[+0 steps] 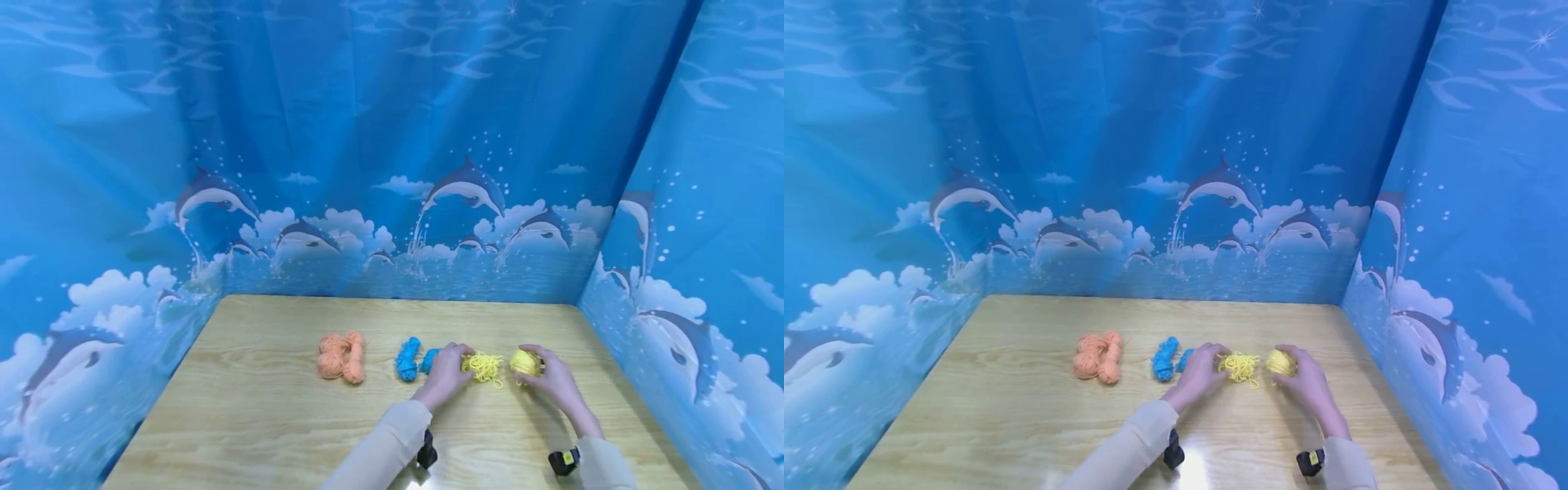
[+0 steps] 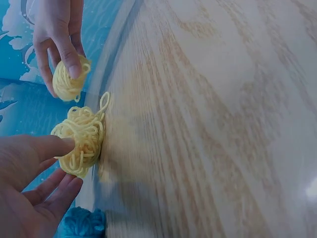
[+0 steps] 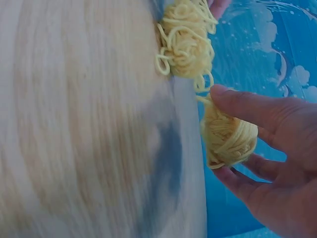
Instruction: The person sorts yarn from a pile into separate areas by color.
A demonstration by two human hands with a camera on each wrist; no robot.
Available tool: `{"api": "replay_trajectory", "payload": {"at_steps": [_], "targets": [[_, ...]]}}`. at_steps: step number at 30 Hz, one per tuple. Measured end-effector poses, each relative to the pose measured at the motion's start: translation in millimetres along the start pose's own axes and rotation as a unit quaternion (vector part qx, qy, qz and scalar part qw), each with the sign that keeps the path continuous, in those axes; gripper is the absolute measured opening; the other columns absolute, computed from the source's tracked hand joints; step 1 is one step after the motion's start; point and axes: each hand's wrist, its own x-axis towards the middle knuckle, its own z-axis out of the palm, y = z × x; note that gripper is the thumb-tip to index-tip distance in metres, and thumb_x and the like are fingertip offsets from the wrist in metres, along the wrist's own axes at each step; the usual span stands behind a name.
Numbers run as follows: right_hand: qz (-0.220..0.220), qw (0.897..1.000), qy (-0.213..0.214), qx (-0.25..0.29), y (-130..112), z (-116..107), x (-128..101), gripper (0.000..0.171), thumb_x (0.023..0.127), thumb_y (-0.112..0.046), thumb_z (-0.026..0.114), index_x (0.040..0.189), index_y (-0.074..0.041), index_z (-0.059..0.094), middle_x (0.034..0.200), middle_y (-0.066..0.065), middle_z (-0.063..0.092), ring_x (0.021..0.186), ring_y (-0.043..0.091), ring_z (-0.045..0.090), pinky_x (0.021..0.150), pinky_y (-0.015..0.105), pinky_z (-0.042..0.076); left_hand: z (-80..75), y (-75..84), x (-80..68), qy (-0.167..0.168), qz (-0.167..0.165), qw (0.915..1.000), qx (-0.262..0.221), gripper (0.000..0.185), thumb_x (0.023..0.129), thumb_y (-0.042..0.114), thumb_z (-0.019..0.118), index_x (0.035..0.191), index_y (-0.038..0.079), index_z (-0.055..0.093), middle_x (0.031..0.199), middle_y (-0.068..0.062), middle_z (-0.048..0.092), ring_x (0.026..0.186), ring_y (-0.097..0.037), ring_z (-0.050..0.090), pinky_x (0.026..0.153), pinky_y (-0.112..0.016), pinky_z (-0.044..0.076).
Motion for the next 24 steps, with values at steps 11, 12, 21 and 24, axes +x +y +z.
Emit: {"api": "replay_trajectory", "payload": {"at_steps": [11,12,21,24], "targets": [[-0.004,0.999,-0.035,0.004,-5.2,22.8,2.6,0.063,0.078,-0.011,0.086,0.133,0.003,0.059,0.135,0.033,0.056,0.125,0.055,0.050,0.104,0.069,0.038,11.3,0.9,1.0,0.026,0.011,0.9996,0.007,0.029,0.086,0.013,0.082,0.112,0.009,0.073,0.098,-0.006,0.069,0.084,-0.013,0.062,0.072,-0.023,0.049],[-0.001,0.999,-0.039,0.005,-6.3,23.5,2.3,0.063,0.078,-0.011,0.086,0.133,0.003,0.059,0.136,0.032,0.056,0.125,0.055,0.050,0.104,0.070,0.038,10.8,1.0,0.7,0.027,0.010,0.9996,0.006,0.029,0.085,0.013,0.082,0.112,0.009,0.073,0.098,-0.006,0.069,0.084,-0.013,0.062,0.072,-0.022,0.049],[-0.002,0.999,-0.032,-0.007,-13.7,14.9,-2.0,0.059,0.087,-0.017,0.079,0.138,0.001,0.056,0.139,0.033,0.052,0.127,0.056,0.048,0.103,0.072,0.037,-11.1,-2.3,-6.1,0.004,0.024,0.9996,-0.016,0.035,0.090,0.011,0.078,0.123,0.010,0.070,0.118,-0.007,0.070,0.102,-0.022,0.068,0.080,-0.026,0.056],[-0.013,1.000,-0.017,-0.003,-17.3,11.3,-1.5,0.054,0.091,-0.017,0.075,0.138,0.001,0.056,0.139,0.032,0.053,0.127,0.055,0.048,0.103,0.071,0.038,-18.7,-5.3,-7.7,0.002,0.029,0.9995,-0.015,0.035,0.092,0.012,0.076,0.126,0.011,0.068,0.121,-0.007,0.069,0.106,-0.023,0.067,0.083,-0.028,0.056]]}}
